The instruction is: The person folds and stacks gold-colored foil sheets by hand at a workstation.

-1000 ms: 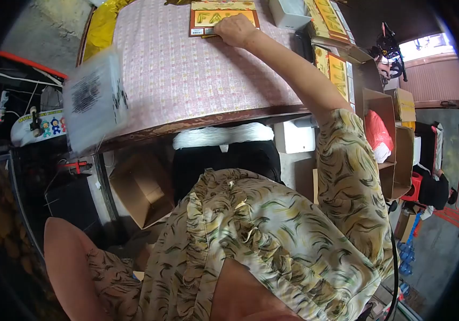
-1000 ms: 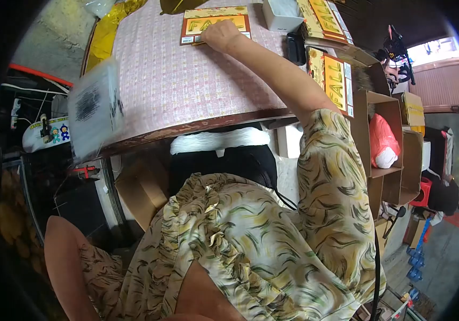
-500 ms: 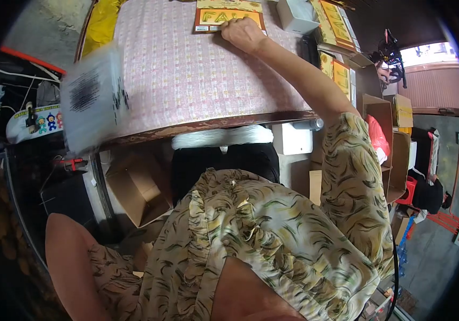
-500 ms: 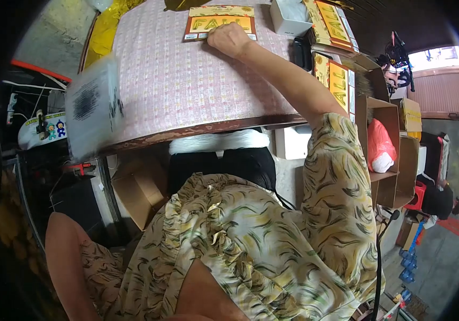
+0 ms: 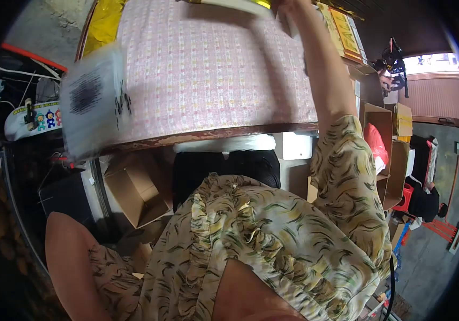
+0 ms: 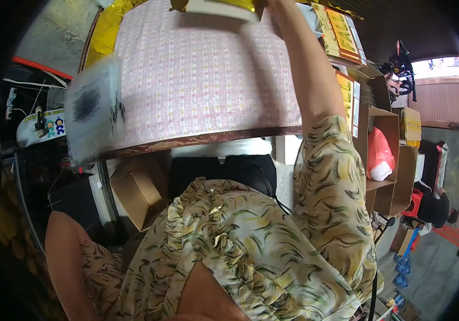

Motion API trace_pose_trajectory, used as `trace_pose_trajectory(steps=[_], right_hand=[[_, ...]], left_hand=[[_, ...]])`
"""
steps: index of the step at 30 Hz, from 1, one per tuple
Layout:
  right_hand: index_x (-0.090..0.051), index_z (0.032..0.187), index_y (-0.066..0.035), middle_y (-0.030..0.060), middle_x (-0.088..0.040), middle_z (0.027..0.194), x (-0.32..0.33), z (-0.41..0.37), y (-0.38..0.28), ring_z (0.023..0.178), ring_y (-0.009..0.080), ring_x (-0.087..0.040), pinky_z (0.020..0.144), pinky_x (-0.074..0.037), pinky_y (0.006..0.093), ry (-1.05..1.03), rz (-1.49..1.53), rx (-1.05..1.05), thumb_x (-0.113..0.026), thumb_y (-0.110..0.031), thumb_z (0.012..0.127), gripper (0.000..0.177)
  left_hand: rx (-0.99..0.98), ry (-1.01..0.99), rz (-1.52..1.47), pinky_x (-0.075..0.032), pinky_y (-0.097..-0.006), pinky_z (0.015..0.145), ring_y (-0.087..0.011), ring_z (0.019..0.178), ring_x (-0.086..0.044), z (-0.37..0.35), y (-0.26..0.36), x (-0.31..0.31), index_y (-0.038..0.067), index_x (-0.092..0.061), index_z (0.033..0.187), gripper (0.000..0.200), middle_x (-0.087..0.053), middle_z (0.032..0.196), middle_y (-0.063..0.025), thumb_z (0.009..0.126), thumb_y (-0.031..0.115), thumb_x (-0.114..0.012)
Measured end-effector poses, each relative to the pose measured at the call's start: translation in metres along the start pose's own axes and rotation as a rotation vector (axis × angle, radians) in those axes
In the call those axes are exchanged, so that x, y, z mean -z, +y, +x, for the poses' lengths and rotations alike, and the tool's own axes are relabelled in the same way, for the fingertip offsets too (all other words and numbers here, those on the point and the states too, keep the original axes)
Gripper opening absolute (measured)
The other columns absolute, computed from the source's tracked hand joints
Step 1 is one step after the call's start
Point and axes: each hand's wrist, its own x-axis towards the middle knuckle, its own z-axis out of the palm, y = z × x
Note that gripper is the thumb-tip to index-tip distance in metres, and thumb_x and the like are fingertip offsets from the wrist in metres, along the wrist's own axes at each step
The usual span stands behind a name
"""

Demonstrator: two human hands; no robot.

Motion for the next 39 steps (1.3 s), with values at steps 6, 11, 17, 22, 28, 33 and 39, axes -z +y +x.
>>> trace_pose_trajectory(steps=[6,11,17,22,28,33,39], right_hand=[[-0.067,0.09,0.0,0.0115,-0.065,0.07,-0.009,0.0,0.09,0.06,0.0234,-0.062,0.05,-0.049,0.0387,0.011,-0.237,-0.131,-0.059,-0.015,0.086,0.017],[-0.065,0.093,0.006,0.0252,-0.068,0.082,0.007,0.003,0.114,0.073,0.0438,-0.066,0.065,-0.054,0.0497,0.05,-0.946,0.449,-0.061,-0.012,0.086,0.021],[-0.066,0.092,-0.002,0.0159,-0.067,0.095,0.037,-0.189,-0.069,0.096,0.0381,-0.062,0.084,-0.048,0.0465,-0.355,-0.553,0.232,-0.065,-0.007,0.084,0.009],[-0.071,0.109,0.001,0.0103,-0.074,0.1,0.101,-0.313,-0.069,0.079,0.0166,-0.068,0.069,-0.056,0.0299,-1.008,-0.229,-0.192,-0.063,-0.01,0.095,0.02],[-0.072,0.108,-0.003,0.0137,-0.072,0.097,0.104,-0.406,0.087,0.08,0.0303,-0.068,0.073,-0.055,0.0389,-0.808,-0.997,0.344,-0.065,-0.006,0.088,0.021],[-0.072,0.107,-0.006,0.0153,-0.067,0.099,0.069,-0.414,0.128,0.087,0.038,-0.063,0.081,-0.051,0.0448,-0.531,-0.904,0.494,-0.064,-0.006,0.088,0.021],[-0.075,0.093,-0.008,0.0145,-0.071,0.093,0.069,-0.408,0.153,0.087,0.0364,-0.063,0.084,-0.049,0.0451,-0.663,-0.74,0.244,-0.068,-0.014,0.085,0.012]], left_hand=[[-0.003,0.122,0.009,-0.047,-0.044,0.101,-0.0266,0.126,-0.051,-0.012,-0.001,0.011,0.013,-0.051,0.141,0.043,-0.045,0.148,-0.0076,0.102,0.03,-0.054],[-0.022,0.195,0.019,-0.048,-0.0416,0.101,-0.0249,0.124,-0.054,-0.012,0.011,0.016,0.013,-0.053,0.14,0.038,-0.049,0.147,-0.0066,0.104,0.026,-0.053],[0.083,-0.115,0.328,-0.059,-0.0345,0.067,-0.0237,0.079,-0.068,-0.115,0.037,0.012,-0.003,-0.067,0.103,0.028,-0.069,0.096,-0.0131,0.104,0.011,-0.043],[1.574,-0.684,-0.083,-0.054,-0.0314,0.076,-0.0265,0.086,-0.07,-0.244,0.111,-0.068,0.003,-0.073,0.097,0.011,-0.072,0.093,-0.0128,0.086,0.004,-0.07],[1.368,-0.737,-0.033,-0.055,-0.0344,0.077,-0.028,0.087,-0.07,-0.349,0.142,-0.102,0.002,-0.074,0.097,0.012,-0.072,0.098,-0.0133,0.086,0.007,-0.071],[1.318,-1.029,0.085,-0.054,-0.041,0.08,-0.0303,0.092,-0.069,-0.358,0.142,-0.139,0.006,-0.075,0.099,0.019,-0.073,0.099,-0.012,0.089,0.021,-0.069],[1.564,-1.43,-0.239,-0.054,-0.0398,0.084,-0.0283,0.094,-0.071,-0.378,0.124,-0.165,0.011,-0.077,0.101,0.021,-0.074,0.097,-0.012,0.088,0.025,-0.068]])
